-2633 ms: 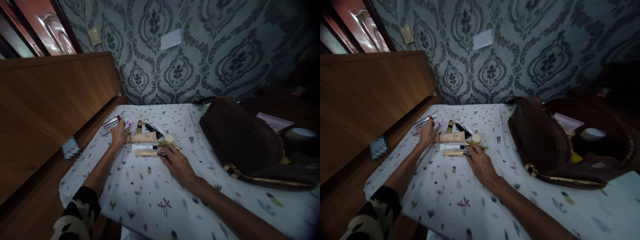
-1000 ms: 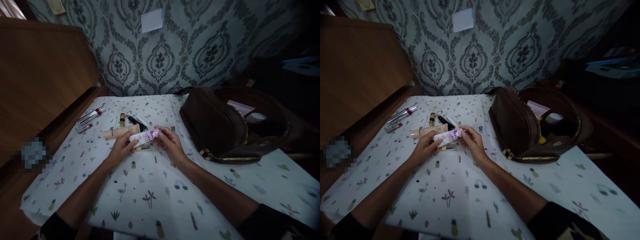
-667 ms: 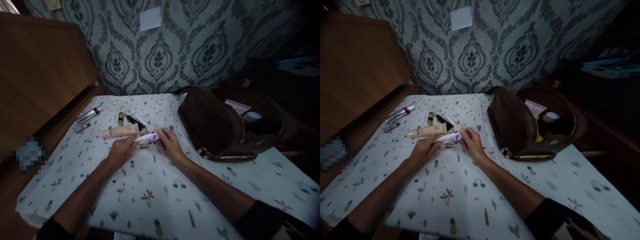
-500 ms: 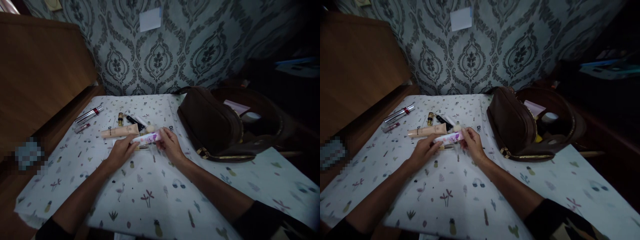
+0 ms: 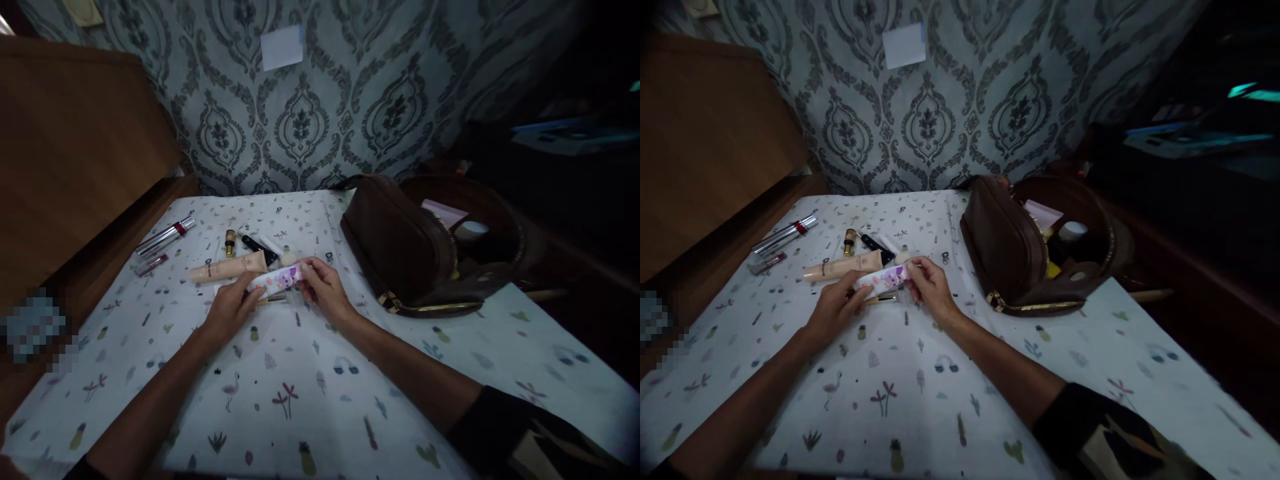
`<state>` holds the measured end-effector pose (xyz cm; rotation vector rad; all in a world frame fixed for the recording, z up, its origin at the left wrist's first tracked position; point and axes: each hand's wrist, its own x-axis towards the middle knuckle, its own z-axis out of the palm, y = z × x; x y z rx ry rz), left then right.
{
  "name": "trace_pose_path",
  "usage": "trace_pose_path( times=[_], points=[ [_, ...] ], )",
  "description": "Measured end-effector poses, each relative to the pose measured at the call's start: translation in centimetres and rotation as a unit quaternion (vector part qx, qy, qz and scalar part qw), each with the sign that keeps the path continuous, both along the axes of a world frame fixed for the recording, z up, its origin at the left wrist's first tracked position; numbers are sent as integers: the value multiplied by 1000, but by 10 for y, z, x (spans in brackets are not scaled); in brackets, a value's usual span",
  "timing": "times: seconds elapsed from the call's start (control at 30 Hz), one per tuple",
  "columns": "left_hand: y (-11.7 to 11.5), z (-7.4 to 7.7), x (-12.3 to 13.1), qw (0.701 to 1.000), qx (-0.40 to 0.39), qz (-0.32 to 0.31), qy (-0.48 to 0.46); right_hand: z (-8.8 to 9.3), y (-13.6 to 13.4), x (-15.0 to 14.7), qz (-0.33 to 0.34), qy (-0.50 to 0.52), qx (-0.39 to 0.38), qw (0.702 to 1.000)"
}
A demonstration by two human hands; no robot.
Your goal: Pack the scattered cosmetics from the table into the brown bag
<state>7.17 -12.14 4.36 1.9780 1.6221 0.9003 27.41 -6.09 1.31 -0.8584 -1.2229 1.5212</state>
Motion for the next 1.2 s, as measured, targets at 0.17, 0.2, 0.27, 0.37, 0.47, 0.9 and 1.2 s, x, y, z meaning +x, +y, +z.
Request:
trace_pose_path(
  times=[0.17, 0.2, 0.27, 0.37, 0.47, 0.9, 1.2],
  points=[
    [-2, 0, 6, 990, -49, 22, -131, 7, -5, -2, -7, 18, 39, 999],
    [-2, 1, 8, 985, -59, 29, -159, 10, -6, -1, -4, 23, 55, 998],
    [-2, 4, 12, 975, -77, 48, -204, 19, -9, 3, 11, 32, 83, 996],
    [1, 15, 21, 966, -80, 80, -233, 34, -17, 15, 29, 26, 122, 992],
    [3, 33, 40, 958, -84, 112, -248, 48, -26, 35, 11, -32, 196, 980],
    [8, 76, 140, 955, -176, -41, -235, 74, -57, 144, -84, -185, 411, 889],
    [7, 83, 185, 959, -163, -180, -148, 78, -79, 213, -156, -230, 435, 857]
  ],
)
